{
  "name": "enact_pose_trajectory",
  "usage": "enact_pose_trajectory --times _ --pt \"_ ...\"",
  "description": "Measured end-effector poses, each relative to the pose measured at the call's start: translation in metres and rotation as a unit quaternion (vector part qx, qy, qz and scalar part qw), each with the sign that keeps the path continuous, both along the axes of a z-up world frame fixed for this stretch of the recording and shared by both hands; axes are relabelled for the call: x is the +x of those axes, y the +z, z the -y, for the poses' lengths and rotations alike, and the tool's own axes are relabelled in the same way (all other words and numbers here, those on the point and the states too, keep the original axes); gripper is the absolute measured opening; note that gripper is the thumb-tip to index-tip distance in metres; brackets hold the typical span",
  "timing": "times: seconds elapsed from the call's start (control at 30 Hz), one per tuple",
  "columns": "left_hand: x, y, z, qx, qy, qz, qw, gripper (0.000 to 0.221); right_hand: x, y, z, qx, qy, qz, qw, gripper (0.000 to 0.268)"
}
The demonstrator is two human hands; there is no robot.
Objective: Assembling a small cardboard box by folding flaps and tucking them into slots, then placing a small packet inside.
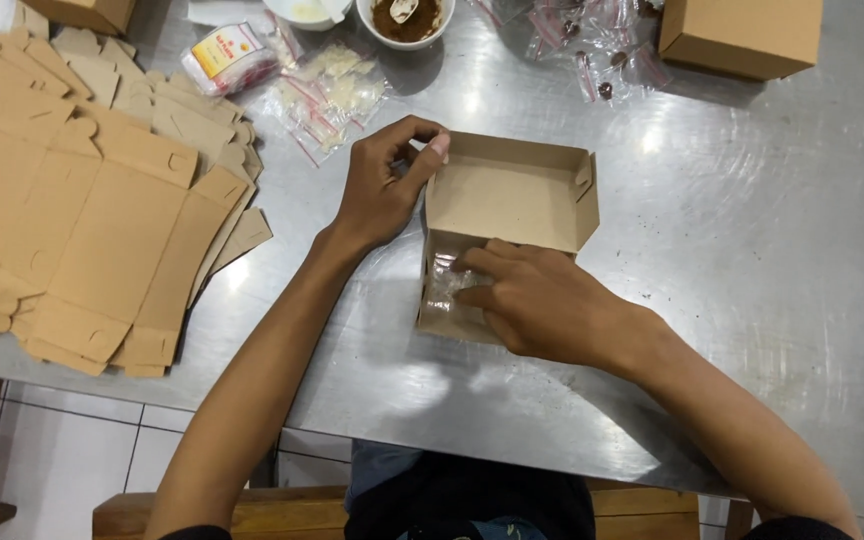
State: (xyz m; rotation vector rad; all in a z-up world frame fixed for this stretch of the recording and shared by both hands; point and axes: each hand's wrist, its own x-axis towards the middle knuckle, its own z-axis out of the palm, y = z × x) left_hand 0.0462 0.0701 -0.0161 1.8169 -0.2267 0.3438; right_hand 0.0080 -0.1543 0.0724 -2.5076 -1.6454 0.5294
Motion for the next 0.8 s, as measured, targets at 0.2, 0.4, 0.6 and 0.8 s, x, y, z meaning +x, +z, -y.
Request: enact_pose_trajectory --times 0.2,0.4,0.6,0.8 --pt "0.001 -0.001 -0.001 -0.007 -0.003 -0.019 1.000 0.026 0.057 0.029 0.034 0.232 -0.155 0.035 0.960 0.037" --pt "-0.009 0.025 0.005 0.006 -0.003 -0.038 0.999 0.023 0.178 -0.040 0.095 0.230 -0.315 0.211 0.896 0.021" --pt "-0.007 0.022 0.003 0.023 -0.014 -0.010 1.000 0.025 0.193 -0.092 0.099 0.154 -0.378 0.265 0.873 0.012" --pt "-0.008 0.024 0.004 0.026 -0.012 -0.019 0.999 0.024 0.182 -0.094 0.113 0.231 -0.319 0.304 0.868 0.004"
